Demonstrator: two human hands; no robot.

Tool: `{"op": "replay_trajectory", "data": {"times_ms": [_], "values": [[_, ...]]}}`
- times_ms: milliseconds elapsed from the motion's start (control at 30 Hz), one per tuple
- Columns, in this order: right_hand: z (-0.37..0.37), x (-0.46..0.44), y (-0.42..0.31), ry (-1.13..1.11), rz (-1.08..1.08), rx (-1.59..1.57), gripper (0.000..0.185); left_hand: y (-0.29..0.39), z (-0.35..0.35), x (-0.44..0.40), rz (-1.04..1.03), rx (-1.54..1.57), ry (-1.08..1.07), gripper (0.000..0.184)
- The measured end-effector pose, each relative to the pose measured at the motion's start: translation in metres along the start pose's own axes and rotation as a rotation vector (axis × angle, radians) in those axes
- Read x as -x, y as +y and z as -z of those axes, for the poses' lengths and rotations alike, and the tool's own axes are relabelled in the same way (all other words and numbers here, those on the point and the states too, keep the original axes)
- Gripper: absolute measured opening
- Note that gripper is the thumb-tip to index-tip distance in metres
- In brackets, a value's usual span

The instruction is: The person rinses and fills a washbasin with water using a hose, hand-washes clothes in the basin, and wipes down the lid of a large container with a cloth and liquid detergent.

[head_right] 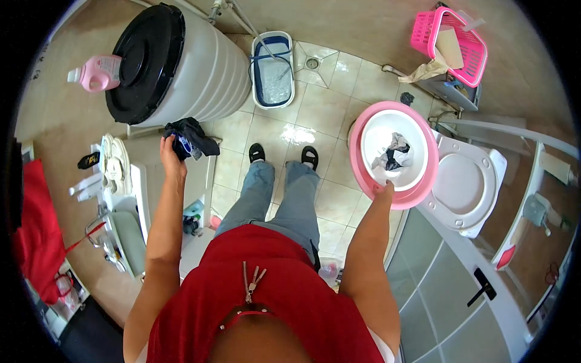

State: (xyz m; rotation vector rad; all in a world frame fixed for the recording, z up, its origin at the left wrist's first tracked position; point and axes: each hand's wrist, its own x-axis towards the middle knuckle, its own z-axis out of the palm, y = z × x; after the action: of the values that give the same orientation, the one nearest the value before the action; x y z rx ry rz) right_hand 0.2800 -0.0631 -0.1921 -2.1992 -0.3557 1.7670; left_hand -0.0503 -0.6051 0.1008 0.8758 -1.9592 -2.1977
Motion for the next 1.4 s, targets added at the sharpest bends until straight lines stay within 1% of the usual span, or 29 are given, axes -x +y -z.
{"op": "replay_trajectory", "data": {"times_ms": [67,133,167,200,233,267,367,467,533,600,667,700,800,833,933,1067,1133,1200,1267,1333,1367,1400], "values": [[-0.004,0.001,0.0,-0.098,-0.113,-0.202,0.044,-0.005,0.001,0.004,-0.003,-0.009,-0.003,0.019],[0.006,-0.03,0.003,-0.182,-0.146,-0.2,0.042,-0.008,0.0,0.01,0.008,-0.016,0.02,0.02],[0.023,-0.068,0.009,-0.274,-0.038,-0.036,0.041,-0.008,-0.004,0.015,0.018,-0.018,0.097,0.021],[0.038,-0.111,0.015,-0.399,0.124,0.171,0.04,-0.009,-0.003,0.016,0.011,-0.031,0.096,0.021],[0.049,-0.148,0.018,-0.484,0.243,0.294,0.039,-0.011,0.0,0.015,0.002,-0.042,0.097,0.021],[0.042,-0.141,0.01,-0.428,0.148,0.226,0.037,-0.01,0.002,0.015,-0.009,-0.051,0.099,0.021],[0.027,-0.103,-0.025,-0.242,-0.128,0.027,0.031,-0.004,0.006,0.015,-0.031,-0.058,0.073,0.021],[0.038,-0.036,-0.034,-0.567,0.532,0.63,0.03,0.005,0.003,0.016,-0.039,-0.052,0.079,0.02],[0.036,0.008,-0.03,-0.58,0.529,0.529,0.029,0.012,0.002,0.017,-0.025,-0.029,0.096,0.022],[0.025,0.049,-0.022,-0.395,0.044,-0.052,0.03,0.02,0.002,0.018,0.002,-0.001,0.116,0.026],[0.018,0.139,-0.014,-0.353,0.145,-0.062,0.032,0.017,0.009,0.011,-0.005,-0.006,0.117,0.025],[0.019,0.162,-0.015,-0.332,0.152,0.036,0.034,0.014,0.014,0.006,-0.021,-0.011,0.109,0.024],[0.0,0.235,-0.008,-0.382,0.249,0.242,0.035,0.021,0.018,0.005,-0.006,0.026,0.143,0.022],[-0.008,0.244,-0.004,-0.453,0.22,0.281,0.036,0.02,0.022,0.003,-0.003,0.049,0.147,0.022],[-0.056,0.272,0.018,-0.634,0.186,0.423,0.038,0.019,0.037,-0.003,0.007,0.127,0.148,0.024],[-0.151,0.41,0.072,-0.889,0.191,0.467,0.042,0.021,0.062,-0.008,0.022,0.235,0.116,0.029],[-0.206,0.446,0.11,-1.055,0.152,0.436,0.039,0.033,0.076,-0.004,0.02,0.273,0.097,0.03],[-0.26,0.49,0.146,-1.118,0.134,0.438,0.033,0.04,0.099,-0.002,-0.004,0.269,0.063,0.037],[-0.321,0.517,0.179,-1.186,0.168,0.624,0.026,0.049,0.126,-0.002,-0.046,0.262,0.05,0.041],[-0.377,0.551,0.215,-1.258,0.103,0.566,0.021,0.059,0.151,0.005,-0.066,0.197,0.079,0.046],[-0.4,0.562,0.234,-1.341,0.094,0.524,0.019,0.067,0.163,0.01,-0.052,0.23,0.101,0.048],[-0.426,0.575,0.249,-1.313,0.137,0.571,0.022,0.071,0.177,0.014,-0.081,0.249,0.08,0.048]]}}
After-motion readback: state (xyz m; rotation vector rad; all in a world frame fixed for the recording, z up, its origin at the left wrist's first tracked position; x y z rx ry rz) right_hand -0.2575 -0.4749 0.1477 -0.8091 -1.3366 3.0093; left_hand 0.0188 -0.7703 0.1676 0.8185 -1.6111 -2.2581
